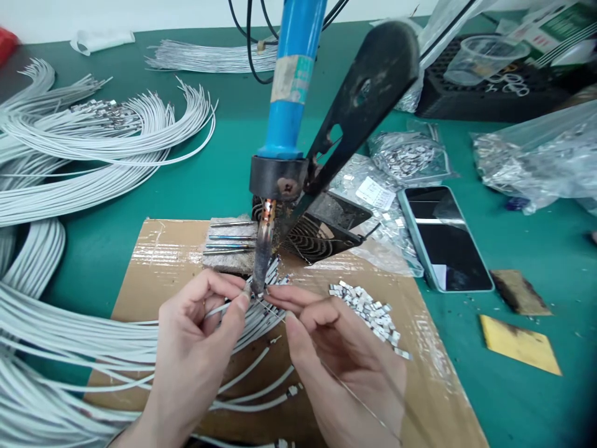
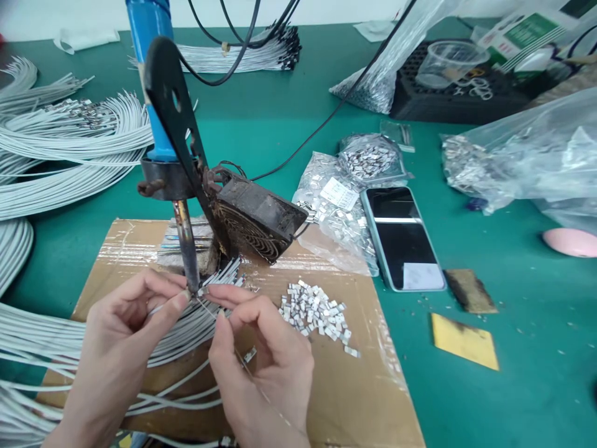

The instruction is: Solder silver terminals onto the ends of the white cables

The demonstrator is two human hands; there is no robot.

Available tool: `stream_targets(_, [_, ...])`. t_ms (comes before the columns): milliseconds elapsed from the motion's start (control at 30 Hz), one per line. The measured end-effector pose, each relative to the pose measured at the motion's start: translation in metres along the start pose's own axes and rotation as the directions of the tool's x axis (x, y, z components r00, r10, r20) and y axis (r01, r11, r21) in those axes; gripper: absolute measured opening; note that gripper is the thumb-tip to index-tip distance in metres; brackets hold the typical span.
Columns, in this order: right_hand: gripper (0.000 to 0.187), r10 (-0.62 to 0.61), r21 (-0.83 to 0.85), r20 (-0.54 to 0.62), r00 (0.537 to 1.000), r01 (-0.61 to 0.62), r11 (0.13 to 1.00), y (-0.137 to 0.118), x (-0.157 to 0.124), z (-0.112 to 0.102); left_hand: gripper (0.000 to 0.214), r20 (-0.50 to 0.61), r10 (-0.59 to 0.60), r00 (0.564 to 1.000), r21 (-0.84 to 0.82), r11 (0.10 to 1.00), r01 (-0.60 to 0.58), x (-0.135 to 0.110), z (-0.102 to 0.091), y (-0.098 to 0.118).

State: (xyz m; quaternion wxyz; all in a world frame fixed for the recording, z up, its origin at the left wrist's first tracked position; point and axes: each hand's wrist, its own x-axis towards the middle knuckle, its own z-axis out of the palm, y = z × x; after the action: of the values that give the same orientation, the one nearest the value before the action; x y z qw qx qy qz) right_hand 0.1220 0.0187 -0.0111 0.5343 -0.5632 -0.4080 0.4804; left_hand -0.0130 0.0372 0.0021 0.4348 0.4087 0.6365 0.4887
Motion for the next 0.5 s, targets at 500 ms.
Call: stream_targets(500, [0.023,-0.005,0.009,-0.003,1.0,0.005,1.0,-0.0021,0.0,0.0009,0.015,0.002,0.005,1.0,-0.032,0.999,-0.005,-0.0029,0.0003,-0.0048])
